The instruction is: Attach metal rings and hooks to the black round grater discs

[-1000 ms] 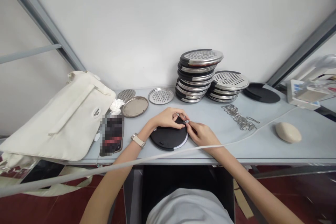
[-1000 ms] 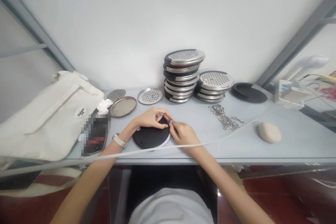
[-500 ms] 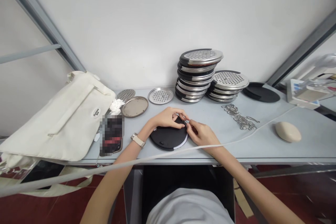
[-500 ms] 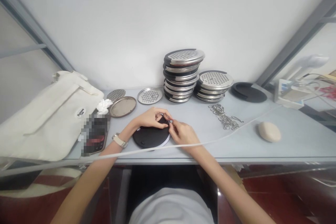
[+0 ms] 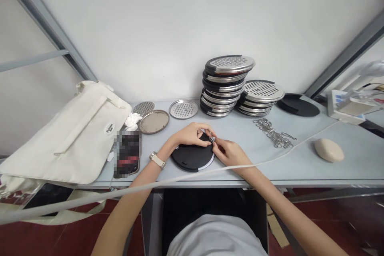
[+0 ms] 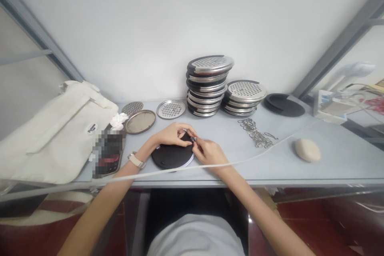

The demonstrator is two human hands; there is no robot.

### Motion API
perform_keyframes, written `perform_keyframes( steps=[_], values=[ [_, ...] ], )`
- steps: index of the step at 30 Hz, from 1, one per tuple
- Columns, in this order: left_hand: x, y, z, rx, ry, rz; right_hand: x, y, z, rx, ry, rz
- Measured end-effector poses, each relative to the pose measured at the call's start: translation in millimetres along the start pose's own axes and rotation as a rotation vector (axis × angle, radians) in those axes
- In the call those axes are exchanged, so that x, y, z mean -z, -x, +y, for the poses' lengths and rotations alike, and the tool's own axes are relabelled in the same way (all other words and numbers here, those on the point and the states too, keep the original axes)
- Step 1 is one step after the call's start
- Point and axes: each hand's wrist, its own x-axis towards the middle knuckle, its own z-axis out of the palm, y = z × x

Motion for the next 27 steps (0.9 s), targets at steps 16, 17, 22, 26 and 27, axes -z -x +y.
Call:
perform_keyframes(
  steps=[16,17,22,26,27],
  values=[
    [0.3,0.3,0.7,0.034,0.020,0.008,0.1,1.4,-3.4,-0.034,0.020,0.051],
    [0.4,0.3,0.6,0.038,0.021,0.008,0.0,1.3,-3.4,-0.027,0.017,0.057],
    [0.0,-0.3,-0.9,0.040,0.030,0.009,-1.3,1.2,-0.8,-0.003,-0.004,0.084],
    [-0.6,-1.1,-2.6,0.021,0.046,-0.016,-1.2,2.0,3.7,-0.019,-0.027,0.127],
    [-0.5,-1.1,-2.7,0.020,0.038,-0.017,-1.1,2.0,4.5,-0.019,-0.025,0.125]
  ],
)
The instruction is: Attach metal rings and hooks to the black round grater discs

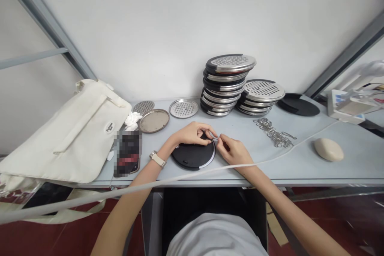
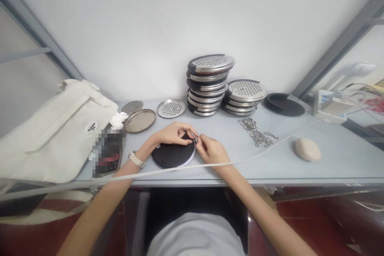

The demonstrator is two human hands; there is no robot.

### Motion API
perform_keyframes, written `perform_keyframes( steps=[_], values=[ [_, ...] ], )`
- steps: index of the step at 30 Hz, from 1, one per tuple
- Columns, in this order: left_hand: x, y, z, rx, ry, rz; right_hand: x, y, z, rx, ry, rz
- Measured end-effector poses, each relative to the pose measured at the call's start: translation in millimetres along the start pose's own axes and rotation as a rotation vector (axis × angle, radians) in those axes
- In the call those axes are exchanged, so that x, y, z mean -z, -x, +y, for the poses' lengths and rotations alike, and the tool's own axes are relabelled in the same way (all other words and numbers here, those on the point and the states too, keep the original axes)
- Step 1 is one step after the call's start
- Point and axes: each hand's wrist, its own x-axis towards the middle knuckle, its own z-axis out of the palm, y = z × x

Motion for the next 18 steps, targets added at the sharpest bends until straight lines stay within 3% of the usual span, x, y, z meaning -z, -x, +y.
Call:
perform_keyframes(
  steps=[14,18],
  values=[
    [1.5,1.1,2.2,-0.080,-0.105,0.082,-5.0,-6.3,-1.5,0.049,0.193,-0.113],
    [1.6,0.8,0.9,-0.028,-0.086,0.081,-3.9,-7.1,-3.5,0.039,0.188,-0.123]
  ],
)
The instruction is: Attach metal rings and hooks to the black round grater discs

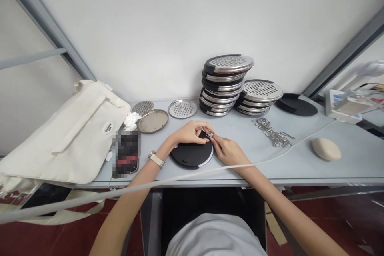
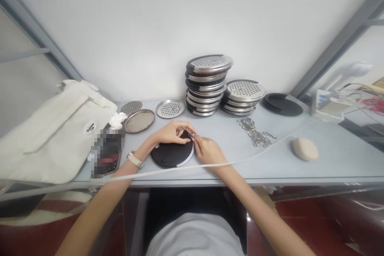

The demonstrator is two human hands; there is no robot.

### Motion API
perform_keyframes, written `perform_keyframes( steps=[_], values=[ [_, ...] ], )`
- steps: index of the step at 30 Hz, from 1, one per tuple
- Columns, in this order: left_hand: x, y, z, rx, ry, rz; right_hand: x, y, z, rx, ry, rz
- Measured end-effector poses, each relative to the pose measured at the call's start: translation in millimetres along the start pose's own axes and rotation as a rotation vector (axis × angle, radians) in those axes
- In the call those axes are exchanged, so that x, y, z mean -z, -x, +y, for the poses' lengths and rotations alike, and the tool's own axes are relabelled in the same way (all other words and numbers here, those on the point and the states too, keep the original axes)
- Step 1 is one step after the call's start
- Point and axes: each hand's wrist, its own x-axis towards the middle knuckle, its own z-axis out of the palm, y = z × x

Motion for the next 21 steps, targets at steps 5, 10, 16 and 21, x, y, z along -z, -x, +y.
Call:
perform_keyframes(
  steps=[5,10,16,21],
  values=[
    [-0.4,-0.3,-4.3,0.016,0.059,-0.012,0.2,1.8,0.0,0.007,-0.013,-0.003],
    [0.2,0.0,-5.7,0.020,0.103,-0.014,-0.6,2.6,0.4,-0.003,0.004,0.006],
    [1.6,-0.4,-4.1,0.039,0.110,-0.014,0.1,3.8,1.0,0.003,-0.031,0.024],
    [1.0,-0.7,-5.1,0.025,0.119,-0.030,1.0,5.0,0.0,0.003,-0.077,0.039]
  ],
)
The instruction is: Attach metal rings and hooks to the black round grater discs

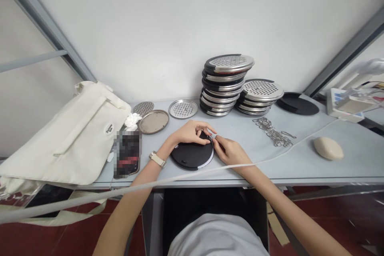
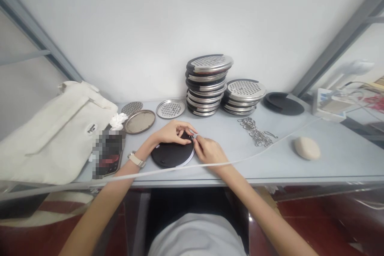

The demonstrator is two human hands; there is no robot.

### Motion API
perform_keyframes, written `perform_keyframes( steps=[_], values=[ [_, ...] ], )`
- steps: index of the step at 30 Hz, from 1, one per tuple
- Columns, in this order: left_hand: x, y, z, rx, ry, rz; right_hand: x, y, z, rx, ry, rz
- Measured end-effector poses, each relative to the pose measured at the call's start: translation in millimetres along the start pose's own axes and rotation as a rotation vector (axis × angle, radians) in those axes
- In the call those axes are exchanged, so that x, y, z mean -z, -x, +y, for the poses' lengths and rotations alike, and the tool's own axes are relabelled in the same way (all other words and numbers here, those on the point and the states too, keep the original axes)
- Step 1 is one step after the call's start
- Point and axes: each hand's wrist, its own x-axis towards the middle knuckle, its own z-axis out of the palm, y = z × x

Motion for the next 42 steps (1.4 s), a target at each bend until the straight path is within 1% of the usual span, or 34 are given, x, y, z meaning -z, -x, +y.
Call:
perform_keyframes(
  steps=[9,19,25,27,30,32,37,42],
  values=[
    [-1.1,-0.1,-1.6,-0.011,0.022,-0.029,1.5,0.9,-0.6,0.006,-0.078,0.043],
    [-0.8,-0.8,-3.2,-0.012,0.027,-0.037,1.6,0.5,-1.9,0.028,-0.095,0.082],
    [-1.3,-0.9,-2.9,-0.017,0.029,-0.051,0.1,1.8,2.4,0.008,-0.114,0.150],
    [-1.3,-1.1,-2.6,-0.017,0.011,-0.048,-0.4,1.4,3.7,0.007,-0.093,0.121],
    [-0.9,-1.4,-2.6,-0.026,-0.020,-0.040,-0.9,0.7,4.5,0.030,-0.056,0.028],
    [-0.6,-1.3,-2.7,-0.027,-0.030,-0.035,-0.7,0.7,4.5,0.045,-0.043,-0.003],
    [-0.5,-0.1,-1.4,-0.015,-0.011,-0.041,1.7,1.2,2.1,0.071,-0.047,-0.003],
    [-1.1,0.4,1.5,-0.026,0.017,-0.038,1.1,0.7,-0.4,0.104,0.007,0.045]
  ],
)
